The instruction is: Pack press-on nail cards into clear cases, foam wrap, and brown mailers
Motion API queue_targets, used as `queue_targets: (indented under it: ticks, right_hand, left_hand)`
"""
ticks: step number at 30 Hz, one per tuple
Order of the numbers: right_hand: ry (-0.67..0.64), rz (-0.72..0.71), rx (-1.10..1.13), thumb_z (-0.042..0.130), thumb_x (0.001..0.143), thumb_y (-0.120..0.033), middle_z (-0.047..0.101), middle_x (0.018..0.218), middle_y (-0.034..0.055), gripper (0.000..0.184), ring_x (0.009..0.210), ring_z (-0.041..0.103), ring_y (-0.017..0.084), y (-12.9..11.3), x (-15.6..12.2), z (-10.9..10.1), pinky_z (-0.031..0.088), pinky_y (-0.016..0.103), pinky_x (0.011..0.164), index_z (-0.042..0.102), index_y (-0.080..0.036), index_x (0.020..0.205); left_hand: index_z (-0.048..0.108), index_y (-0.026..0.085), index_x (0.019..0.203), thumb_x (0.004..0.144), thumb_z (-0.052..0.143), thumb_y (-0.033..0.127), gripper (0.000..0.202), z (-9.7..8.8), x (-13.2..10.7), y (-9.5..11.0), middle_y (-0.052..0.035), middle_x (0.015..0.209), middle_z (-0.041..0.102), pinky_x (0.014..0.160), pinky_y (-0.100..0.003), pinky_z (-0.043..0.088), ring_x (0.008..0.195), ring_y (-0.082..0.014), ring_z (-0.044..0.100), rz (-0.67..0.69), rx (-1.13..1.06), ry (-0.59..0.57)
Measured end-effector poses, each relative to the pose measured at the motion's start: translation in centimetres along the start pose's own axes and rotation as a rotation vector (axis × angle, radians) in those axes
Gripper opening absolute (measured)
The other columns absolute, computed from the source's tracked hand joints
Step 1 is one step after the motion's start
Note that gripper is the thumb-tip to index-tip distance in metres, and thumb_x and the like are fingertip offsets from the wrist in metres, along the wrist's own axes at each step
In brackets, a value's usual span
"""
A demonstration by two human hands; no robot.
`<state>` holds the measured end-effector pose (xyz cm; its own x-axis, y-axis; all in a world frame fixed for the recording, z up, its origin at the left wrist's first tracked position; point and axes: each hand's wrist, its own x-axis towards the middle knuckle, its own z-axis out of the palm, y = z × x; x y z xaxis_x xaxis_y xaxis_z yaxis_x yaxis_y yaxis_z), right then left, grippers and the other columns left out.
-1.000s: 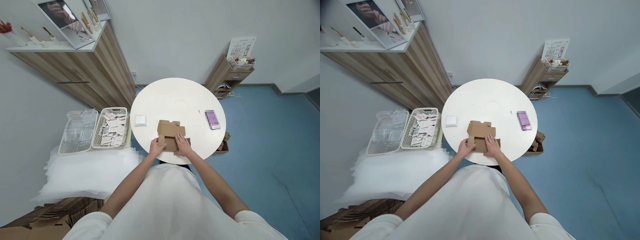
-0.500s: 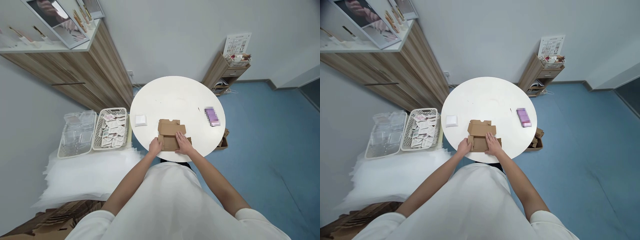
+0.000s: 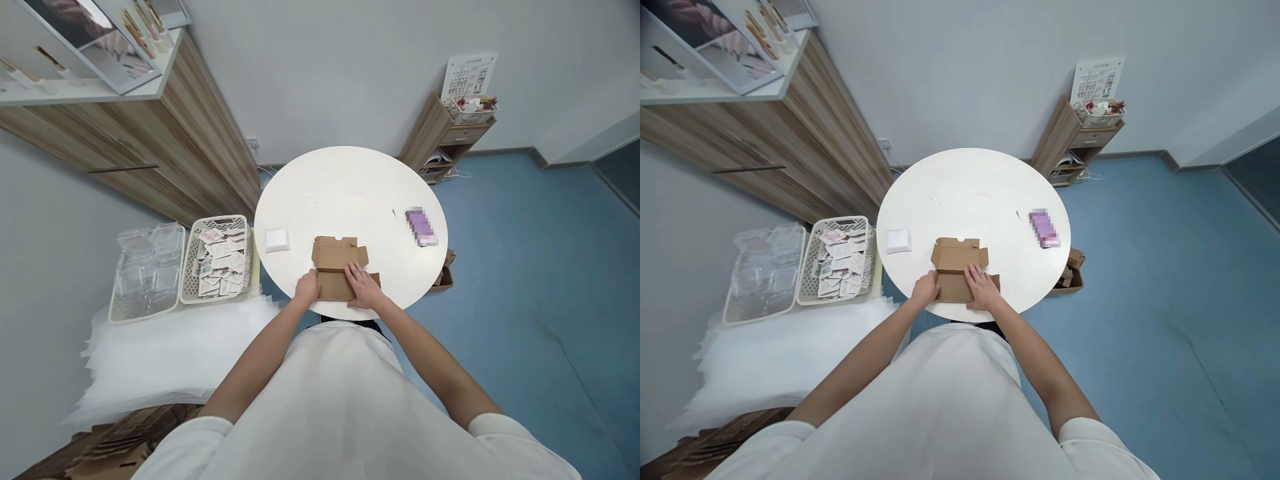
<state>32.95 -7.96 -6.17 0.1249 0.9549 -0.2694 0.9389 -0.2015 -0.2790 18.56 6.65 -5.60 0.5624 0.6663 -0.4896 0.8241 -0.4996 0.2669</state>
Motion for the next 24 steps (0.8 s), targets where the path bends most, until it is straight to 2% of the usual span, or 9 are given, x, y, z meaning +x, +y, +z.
queue_targets:
  ticks: [3, 6, 8, 10, 13, 16, 20, 22, 24]
  right_hand:
    - [0.017, 0.01, 0.013, 0.068, 0.054, -0.045, 0.003, 0.144, 0.0151, 0.115, 0.131, -0.001, 0.032, -0.1, -0.1, 0.0, 0.017, 0.048, 0.102, -0.005, -0.014, 0.137]
    - [0.027, 0.003, 0.018, 0.069, 0.054, -0.043, 0.004, 0.144, 0.0147, 0.115, 0.131, 0.0, 0.033, 0.2, -0.2, -0.2, 0.017, 0.048, 0.101, -0.005, -0.015, 0.137]
    - [0.029, -0.012, 0.023, 0.069, 0.054, -0.043, 0.003, 0.144, 0.0141, 0.115, 0.131, 0.0, 0.032, 0.4, -0.2, -0.3, 0.017, 0.048, 0.101, -0.005, -0.015, 0.137]
    - [0.03, -0.024, 0.028, 0.069, 0.054, -0.042, 0.002, 0.145, 0.0139, 0.115, 0.131, 0.001, 0.032, 0.6, -0.1, -0.3, 0.017, 0.048, 0.101, -0.006, -0.016, 0.137]
    - [0.027, -0.037, 0.026, 0.07, 0.054, -0.041, 0.003, 0.144, 0.0144, 0.116, 0.131, 0.001, 0.032, 0.7, 0.1, -0.4, 0.017, 0.048, 0.101, -0.006, -0.015, 0.137]
    - [0.02, -0.055, 0.03, 0.071, 0.053, -0.041, 0.002, 0.144, 0.0146, 0.117, 0.131, 0.001, 0.032, 0.6, 0.5, -0.5, 0.017, 0.048, 0.101, -0.005, -0.016, 0.137]
    - [0.035, -0.069, 0.09, 0.07, 0.051, -0.048, 0.003, 0.145, 0.0134, 0.117, 0.132, 0.001, 0.032, 0.5, 0.0, -1.0, 0.013, 0.048, 0.103, -0.002, -0.018, 0.137]
    - [0.104, 0.006, 0.161, 0.065, 0.056, -0.053, 0.005, 0.145, 0.0118, 0.108, 0.132, 0.001, 0.032, 0.8, -1.1, -1.1, 0.01, 0.05, 0.103, 0.002, -0.02, 0.138]
    - [0.223, 0.198, 0.279, 0.057, 0.064, -0.054, 0.008, 0.144, 0.0112, 0.095, 0.132, 0.004, 0.03, 1.4, -2.6, -0.9, 0.011, 0.05, 0.103, 0.007, -0.02, 0.137]
  left_hand:
    - [0.046, 0.013, 0.1, 0.078, 0.038, 0.018, 0.024, 0.4, -0.3, 0.3, -0.0128, 0.09, 0.06, 0.067, -0.032, 0.041, 0.086, -0.0251, 0.058, 0.004, -0.007, 0.038]
    - [0.041, 0.011, 0.112, 0.081, 0.04, 0.03, 0.037, 0.4, -1.1, -0.5, -0.0118, 0.093, 0.059, 0.071, -0.032, 0.041, 0.087, -0.0231, 0.057, 0.066, -0.146, 0.065]
    - [0.025, 0.012, 0.127, 0.078, 0.045, 0.044, 0.062, 0.2, -1.8, -1.4, -0.0122, 0.104, 0.054, 0.073, -0.031, 0.042, 0.084, -0.02, 0.057, 0.145, -0.264, 0.084]
    - [0.006, 0.016, 0.134, 0.067, 0.055, 0.054, 0.092, -0.2, -2.4, -2.0, -0.0137, 0.117, 0.045, 0.073, -0.031, 0.043, 0.084, -0.0196, 0.057, 0.254, -0.29, 0.077]
    - [0.0, 0.022, 0.136, 0.044, 0.071, 0.055, 0.12, -0.9, -2.4, -2.0, -0.0131, 0.119, 0.04, 0.073, -0.034, 0.043, 0.092, -0.0265, 0.054, 0.381, -0.144, -0.001]
    - [0.001, 0.025, 0.136, 0.037, 0.075, 0.05, 0.126, -1.3, -1.7, -1.4, -0.0121, 0.115, 0.04, 0.073, -0.035, 0.043, 0.096, -0.0308, 0.052, 0.365, -0.027, -0.062]
    - [0.0, 0.024, 0.136, 0.041, 0.074, 0.049, 0.123, -1.2, -1.0, -0.9, -0.0128, 0.115, 0.039, 0.073, -0.035, 0.043, 0.095, -0.0306, 0.053, 0.327, -0.005, -0.081]
    - [-0.001, 0.023, 0.136, 0.043, 0.073, 0.049, 0.122, -1.0, -1.1, -0.8, -0.0129, 0.114, 0.039, 0.073, -0.035, 0.043, 0.094, -0.03, 0.053, 0.324, -0.018, -0.077]
    - [-0.002, 0.023, 0.136, 0.044, 0.073, 0.049, 0.122, -0.8, -1.2, -0.8, -0.0124, 0.113, 0.039, 0.075, -0.035, 0.042, 0.095, -0.0296, 0.053, 0.324, -0.04, -0.065]
